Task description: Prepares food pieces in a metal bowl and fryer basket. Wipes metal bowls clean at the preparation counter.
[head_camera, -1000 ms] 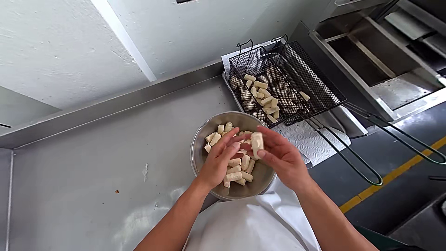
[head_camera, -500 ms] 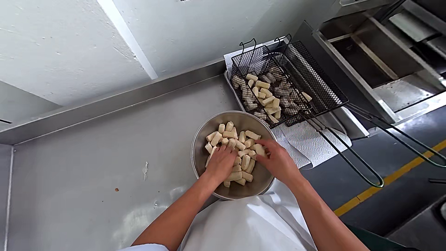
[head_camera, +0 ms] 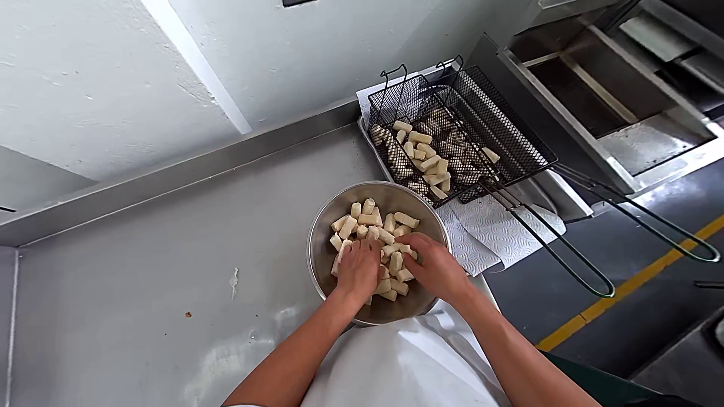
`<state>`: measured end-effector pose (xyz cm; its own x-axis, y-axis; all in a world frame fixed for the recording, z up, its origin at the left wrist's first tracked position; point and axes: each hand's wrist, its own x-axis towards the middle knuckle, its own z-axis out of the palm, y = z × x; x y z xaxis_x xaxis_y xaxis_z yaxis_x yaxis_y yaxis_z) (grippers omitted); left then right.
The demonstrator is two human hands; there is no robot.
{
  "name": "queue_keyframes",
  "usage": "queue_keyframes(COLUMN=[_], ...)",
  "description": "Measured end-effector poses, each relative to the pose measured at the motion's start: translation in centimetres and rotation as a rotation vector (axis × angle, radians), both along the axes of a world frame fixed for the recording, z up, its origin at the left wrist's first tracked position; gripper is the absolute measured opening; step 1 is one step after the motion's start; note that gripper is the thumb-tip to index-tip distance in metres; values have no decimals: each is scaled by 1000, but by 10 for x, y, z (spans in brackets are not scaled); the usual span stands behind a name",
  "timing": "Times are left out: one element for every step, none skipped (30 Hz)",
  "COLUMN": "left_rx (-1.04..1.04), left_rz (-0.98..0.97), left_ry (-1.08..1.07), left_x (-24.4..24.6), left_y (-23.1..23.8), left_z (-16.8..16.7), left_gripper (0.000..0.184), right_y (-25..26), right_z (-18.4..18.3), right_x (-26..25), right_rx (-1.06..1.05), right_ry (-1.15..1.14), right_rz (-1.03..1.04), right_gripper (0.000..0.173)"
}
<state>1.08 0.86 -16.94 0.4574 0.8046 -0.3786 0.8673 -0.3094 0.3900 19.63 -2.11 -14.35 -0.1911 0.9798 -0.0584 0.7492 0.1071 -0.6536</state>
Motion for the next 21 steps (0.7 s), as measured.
queue_keyframes(left_rx=[-4, -11, -12, -20, -26, -22, -28, -65, -126, -210, -282, -344, -398, -454, -502, -525, -520, -499, -470, -439, -406], left_rz=[-6, -9, -11, -6, 15, 60, 125, 201, 273, 335, 379, 406, 422, 437, 449, 461, 467, 467, 459, 446, 432], left_ry=[17, 25, 30, 22, -20, -106, -234, -389, -563, -740, -888, -998, -1078, -1145, -1197, -1227, -1240, -1247, -1253, -1257, -1256], left_x=[1, 0, -2, -4, -6, -10, -15, -20, -24, -27, -29, -31, -33, -34, -35, -35, -35, -34, -33, -33, -32], left_y=[1, 1, 2, 4, 4, 4, 3, 2, 0, -3, -7, -10, -14, -16, -18, -19, -20, -21, -21, -22, -24], left_z=[0, 0, 0, 2, 4, 5, 7, 10, 15, 22, 28, 34, 40, 45, 50, 55, 59, 63, 65, 66, 67], left_gripper=[47, 45, 44, 45, 47, 48, 48, 46, 44, 42, 40, 37, 35, 34, 34, 32, 30, 30, 30, 30, 30], right_y=[-1, -2, -3, -4, -5, -6, -6, -8, -9, -12, -15, -16, -17, -16, -15, -14, -13, -13, -13, -12, -12], right_z=[0, -1, -2, -3, -4, -5, -4, -3, -2, 1, 3, 6, 11, 17, 23, 28, 31, 33, 36, 38, 41], right_x=[2, 3, 4, 5, 5, 5, 4, 2, 0, -4, -8, -13, -17, -20, -21, -22, -24, -25, -26, -27, -27], right_rx=[13, 27, 36, 43, 47, 46, 32, 14, 7, 25, 73, 131, 177, 215, 251, 299, 360, 421, 472, 506, 521], right_ry=[4, 13, 20, 27, 36, 52, 77, 119, 173, 233, 296, 350, 388, 404, 395, 365, 323, 277, 242, 220, 210], right_rz=[6, 10, 13, 14, 11, 8, 10, 17, 25, 27, 25, 17, 5, 2, 7, 21, 36, 49, 60, 65, 69], right_gripper=[30, 29, 29, 29, 30, 31, 33, 38, 43, 46, 46, 44, 43, 43, 44, 43, 42, 38, 35, 32, 30])
